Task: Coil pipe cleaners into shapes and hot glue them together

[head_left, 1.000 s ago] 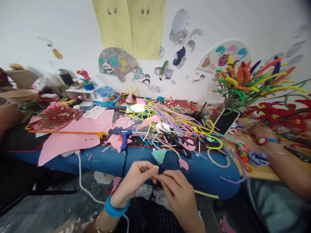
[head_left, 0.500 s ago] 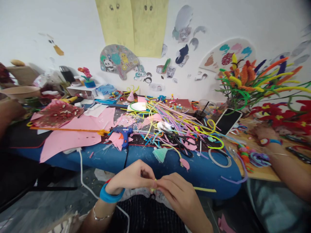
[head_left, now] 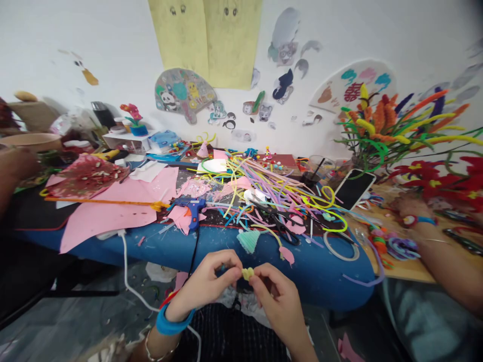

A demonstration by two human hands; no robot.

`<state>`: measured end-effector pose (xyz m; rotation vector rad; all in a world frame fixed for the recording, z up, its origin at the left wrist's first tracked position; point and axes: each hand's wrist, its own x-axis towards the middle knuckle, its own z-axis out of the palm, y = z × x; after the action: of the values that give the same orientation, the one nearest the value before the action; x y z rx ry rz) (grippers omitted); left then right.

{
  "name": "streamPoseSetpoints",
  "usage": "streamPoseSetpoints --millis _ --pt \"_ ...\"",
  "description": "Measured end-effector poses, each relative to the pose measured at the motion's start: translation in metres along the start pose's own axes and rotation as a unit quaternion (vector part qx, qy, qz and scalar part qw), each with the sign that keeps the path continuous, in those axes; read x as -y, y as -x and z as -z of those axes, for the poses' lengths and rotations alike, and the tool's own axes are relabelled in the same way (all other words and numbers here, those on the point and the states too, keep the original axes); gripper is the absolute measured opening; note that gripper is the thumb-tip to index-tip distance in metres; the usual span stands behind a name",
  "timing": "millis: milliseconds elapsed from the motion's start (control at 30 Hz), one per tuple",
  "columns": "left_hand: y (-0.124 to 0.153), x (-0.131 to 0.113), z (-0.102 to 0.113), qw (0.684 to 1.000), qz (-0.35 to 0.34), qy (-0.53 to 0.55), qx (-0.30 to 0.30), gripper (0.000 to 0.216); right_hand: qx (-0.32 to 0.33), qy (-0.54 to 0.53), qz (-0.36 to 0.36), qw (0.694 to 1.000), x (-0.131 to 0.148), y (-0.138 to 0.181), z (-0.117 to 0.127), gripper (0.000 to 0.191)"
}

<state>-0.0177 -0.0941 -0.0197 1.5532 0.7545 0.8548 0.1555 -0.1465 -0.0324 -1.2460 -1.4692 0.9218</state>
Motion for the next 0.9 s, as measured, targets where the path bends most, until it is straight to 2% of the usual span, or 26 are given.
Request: streamPoseSetpoints --millis 67,233,400,600,667,733,833,900 --pt "0.002 0.001 -0.003 0.999 0.012 0.002 -0.037 0.031 0.003 -0.041 -0.048 0.998 0.0 -0.001 -0.003 0.026" --pt "0.0 0.003 -0.009 0.996 0.061 0.03 -0.051 0.017 0.009 -0.094 -0.107 0.99 -0.002 -0.001 -0.006 0.032" --pt "-0.006 0.004 -0.011 0.994 0.055 0.072 -0.064 0.015 0.027 -0.129 -0.134 0.982 -0.003 -0.003 -0.001 0.034" --pt "-0.006 0.008 -0.012 0.996 0.05 0.04 -0.068 0.013 0.064 -0.16 -0.17 0.97 -0.007 -0.008 0.0 0.031" --pt "-0.006 0.009 -0.013 0.995 0.044 0.031 -0.082 0.014 0.037 -0.144 -0.155 0.977 -0.009 -0.007 -0.004 0.029" --pt "-0.008 0.01 -0.015 0.993 0.043 0.035 -0.105 0.016 -0.021 -0.094 -0.117 0.988 -0.009 -0.003 -0.01 0.023" --pt "-0.009 0.012 -0.022 0.983 0.054 0.069 -0.159 0.017 -0.111 0.019 -0.002 0.994 -0.009 0.004 -0.018 0.014" --pt "-0.009 0.014 -0.029 0.974 0.058 0.096 -0.198 0.016 -0.135 0.074 0.073 0.985 -0.008 0.007 -0.022 0.013"
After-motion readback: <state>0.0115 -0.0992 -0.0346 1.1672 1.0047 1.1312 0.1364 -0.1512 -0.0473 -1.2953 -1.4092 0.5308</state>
